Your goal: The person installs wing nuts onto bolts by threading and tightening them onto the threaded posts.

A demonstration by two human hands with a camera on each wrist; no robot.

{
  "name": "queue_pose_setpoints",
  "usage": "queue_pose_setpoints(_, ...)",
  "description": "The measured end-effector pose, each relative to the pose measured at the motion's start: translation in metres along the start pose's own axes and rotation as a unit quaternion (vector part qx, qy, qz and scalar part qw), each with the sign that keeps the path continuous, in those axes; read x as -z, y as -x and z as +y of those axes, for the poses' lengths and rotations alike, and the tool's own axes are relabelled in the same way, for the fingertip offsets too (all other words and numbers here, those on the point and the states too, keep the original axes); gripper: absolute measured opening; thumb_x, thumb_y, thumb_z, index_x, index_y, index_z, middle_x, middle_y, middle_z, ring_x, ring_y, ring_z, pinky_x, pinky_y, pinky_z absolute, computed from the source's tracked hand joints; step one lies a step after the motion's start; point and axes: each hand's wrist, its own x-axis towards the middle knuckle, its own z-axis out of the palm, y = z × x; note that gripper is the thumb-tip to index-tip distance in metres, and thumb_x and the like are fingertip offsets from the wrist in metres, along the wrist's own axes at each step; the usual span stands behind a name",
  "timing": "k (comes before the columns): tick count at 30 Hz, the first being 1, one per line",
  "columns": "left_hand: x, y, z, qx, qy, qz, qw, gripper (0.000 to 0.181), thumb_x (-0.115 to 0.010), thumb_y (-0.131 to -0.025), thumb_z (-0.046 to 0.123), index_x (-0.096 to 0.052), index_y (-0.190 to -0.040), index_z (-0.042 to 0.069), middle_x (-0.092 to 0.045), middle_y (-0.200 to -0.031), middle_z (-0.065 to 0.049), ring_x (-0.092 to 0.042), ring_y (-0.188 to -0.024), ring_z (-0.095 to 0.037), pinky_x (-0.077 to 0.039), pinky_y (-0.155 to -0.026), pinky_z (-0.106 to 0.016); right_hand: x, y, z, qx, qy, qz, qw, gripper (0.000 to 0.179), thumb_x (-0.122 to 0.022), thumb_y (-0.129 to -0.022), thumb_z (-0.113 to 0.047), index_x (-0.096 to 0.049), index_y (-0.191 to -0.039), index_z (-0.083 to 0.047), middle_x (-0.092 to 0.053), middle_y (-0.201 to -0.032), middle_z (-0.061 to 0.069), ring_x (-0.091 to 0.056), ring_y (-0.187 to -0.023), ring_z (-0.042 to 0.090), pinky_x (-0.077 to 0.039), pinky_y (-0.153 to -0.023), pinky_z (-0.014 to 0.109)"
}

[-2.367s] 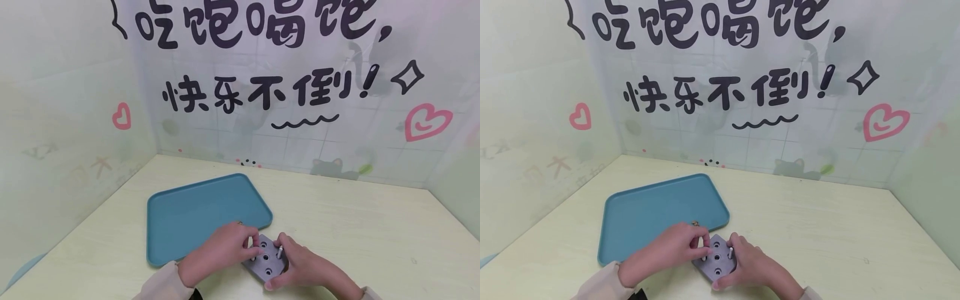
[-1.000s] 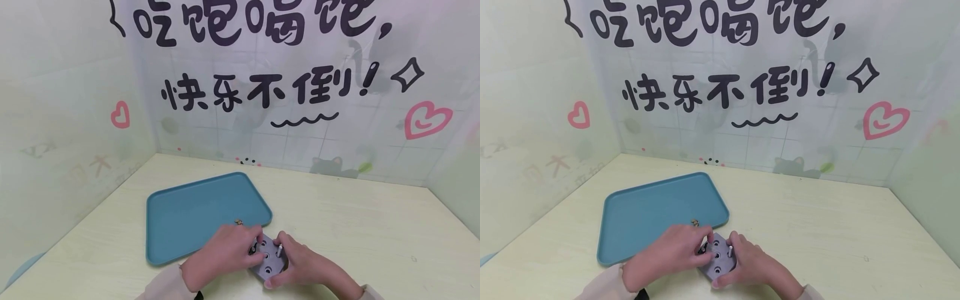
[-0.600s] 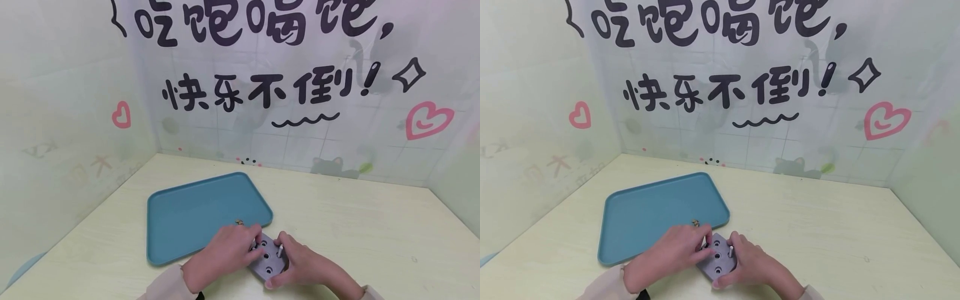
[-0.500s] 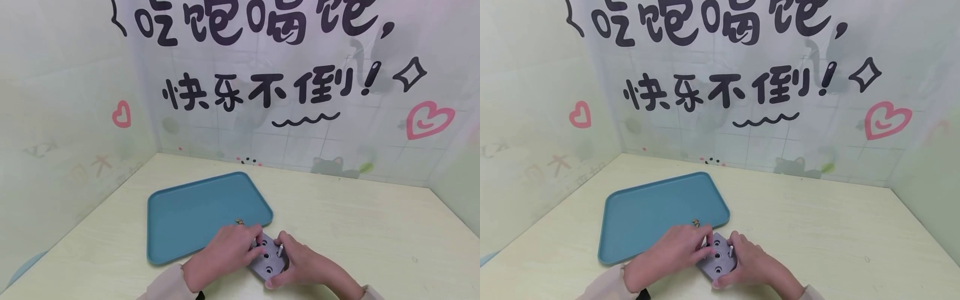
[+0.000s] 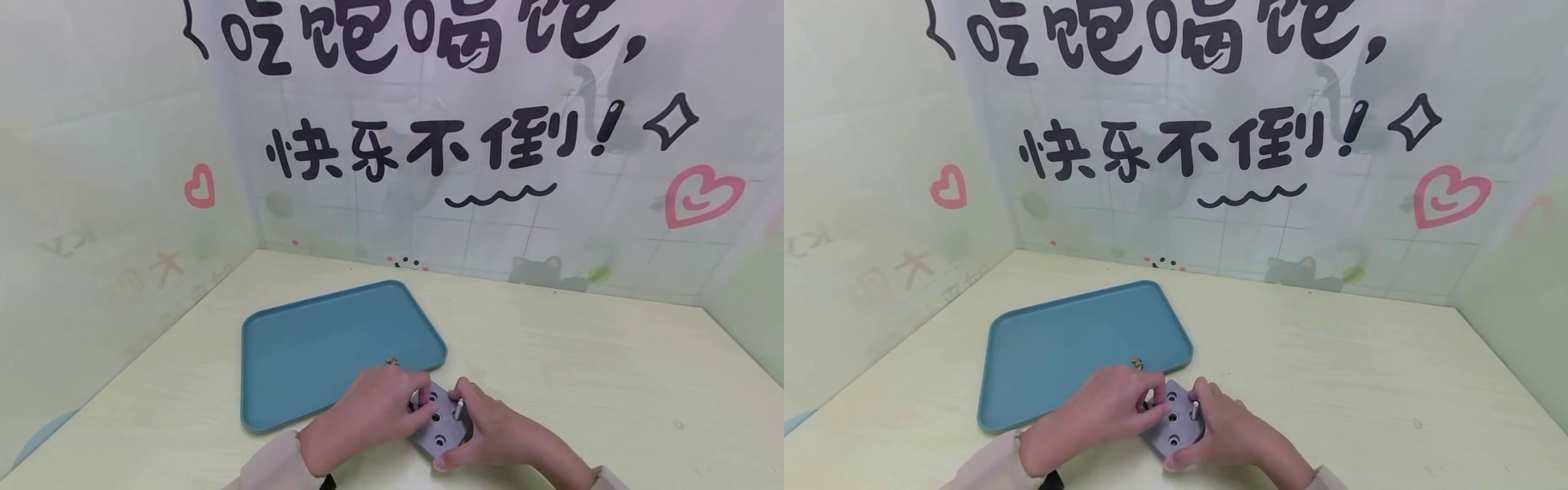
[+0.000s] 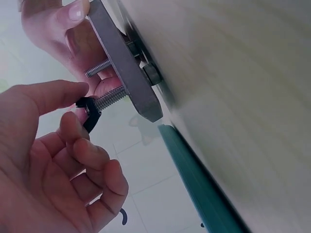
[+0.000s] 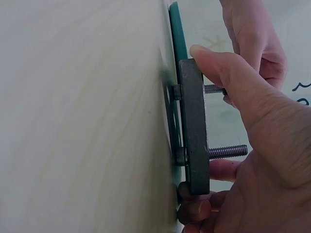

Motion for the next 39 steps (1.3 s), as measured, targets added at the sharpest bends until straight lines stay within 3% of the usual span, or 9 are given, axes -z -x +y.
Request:
queue_pose_setpoints(6, -0.0012, -0.0003, 0.0007, -0.017, 0.004, -0.013, 0.9998, 0.011, -0.060, -0.076, 0.016, -0.057, -0.071, 0.024, -0.047, -0.062, 0.016, -0.040, -0.055, -0.001, -0.033, -0.046, -0.018, 0.0005, -0.0006, 0.0016, 0.011, -0.001, 0.000, 0.9999, 0.060, -0.079, -0.068, -0.040, -0.039, -0.100, -0.010, -0.048, -0.086, 0.000, -0.046, -0.077, 0.003, -0.037, -0.063, 0.019)
queue_pose_setpoints(11, -0.0027, 0.0004, -0.0002, -0.042, -0.008, -0.021, 0.9989, 0.018, -0.057, -0.070, 0.009, -0.059, -0.079, 0.024, -0.047, -0.069, 0.016, -0.040, -0.062, -0.003, -0.033, -0.050, -0.018, 0.0006, -0.0014, 0.0024, 0.016, -0.004, 0.001, 0.9999, 0.059, -0.079, -0.068, -0.039, -0.039, -0.100, -0.010, -0.048, -0.087, 0.000, -0.046, -0.078, 0.003, -0.036, -0.063, 0.019)
queue_pose_setpoints(15, -0.0029, 0.0008, -0.0017, -0.054, -0.016, -0.021, 0.9982, 0.021, -0.058, -0.070, 0.008, -0.060, -0.085, 0.023, -0.047, -0.074, 0.015, -0.040, -0.065, -0.004, -0.033, -0.055, -0.017, -0.0001, -0.0010, 0.0023, 0.006, -0.002, 0.000, 1.0000, 0.059, -0.079, -0.068, -0.041, -0.040, -0.100, -0.010, -0.048, -0.087, 0.000, -0.046, -0.078, 0.004, -0.037, -0.064, 0.019)
queue_pose_setpoints(19, -0.0029, 0.0010, -0.0027, -0.045, -0.011, -0.027, 0.9986, 0.022, -0.057, -0.074, 0.006, -0.060, -0.089, 0.021, -0.050, -0.080, 0.013, -0.041, -0.070, -0.004, -0.035, -0.060, -0.018, -0.0007, -0.0003, 0.0017, 0.002, 0.004, 0.001, 1.0000, 0.061, -0.079, -0.067, -0.042, -0.040, -0.100, -0.011, -0.048, -0.087, 0.000, -0.046, -0.078, 0.004, -0.036, -0.064, 0.020)
queue_pose_setpoints(24, -0.0039, 0.0005, -0.0026, -0.029, -0.019, -0.012, 0.9993, 0.016, -0.058, -0.080, 0.005, -0.057, -0.081, 0.021, -0.051, -0.082, 0.011, -0.044, -0.074, -0.006, -0.038, -0.063, -0.019, -0.0002, -0.0008, 0.0005, -0.006, 0.000, -0.002, 1.0000, 0.061, -0.079, -0.067, -0.042, -0.039, -0.101, -0.011, -0.048, -0.087, 0.000, -0.045, -0.077, 0.004, -0.036, -0.064, 0.020)
queue_pose_setpoints(28, -0.0036, -0.0005, -0.0018, -0.022, -0.031, 0.002, 0.9993, 0.016, -0.057, -0.084, 0.007, -0.056, -0.077, 0.022, -0.047, -0.079, 0.011, -0.042, -0.072, -0.007, -0.037, -0.062, -0.019, 0.0011, -0.0017, 0.0001, -0.006, -0.002, -0.003, 1.0000, 0.061, -0.080, -0.067, -0.041, -0.039, -0.101, -0.010, -0.047, -0.087, 0.000, -0.045, -0.077, 0.004, -0.036, -0.064, 0.020)
queue_pose_setpoints(34, -0.0025, -0.0007, -0.0003, 0.008, -0.005, 0.031, 0.9995, 0.013, -0.047, -0.092, 0.021, -0.058, -0.086, 0.019, -0.050, -0.083, 0.009, -0.043, -0.074, -0.008, -0.037, -0.064, -0.021, 0.0005, -0.0022, 0.0004, -0.010, -0.003, -0.004, 0.9999, 0.061, -0.080, -0.067, -0.041, -0.040, -0.101, -0.010, -0.048, -0.087, 0.000, -0.046, -0.077, 0.004, -0.037, -0.063, 0.020)
queue_pose_setpoints(39, -0.0026, 0.0007, 0.0015, 0.016, -0.013, 0.058, 0.9981, 0.024, -0.055, -0.085, 0.044, -0.058, -0.083, 0.021, -0.057, -0.079, 0.010, -0.044, -0.068, -0.006, -0.036, -0.061, -0.021, 0.0007, -0.0001, 0.0000, 0.003, -0.006, 0.000, 1.0000, 0.060, -0.080, -0.068, -0.041, -0.040, -0.101, -0.010, -0.050, -0.087, -0.001, -0.048, -0.075, 0.003, -0.038, -0.061, 0.020)
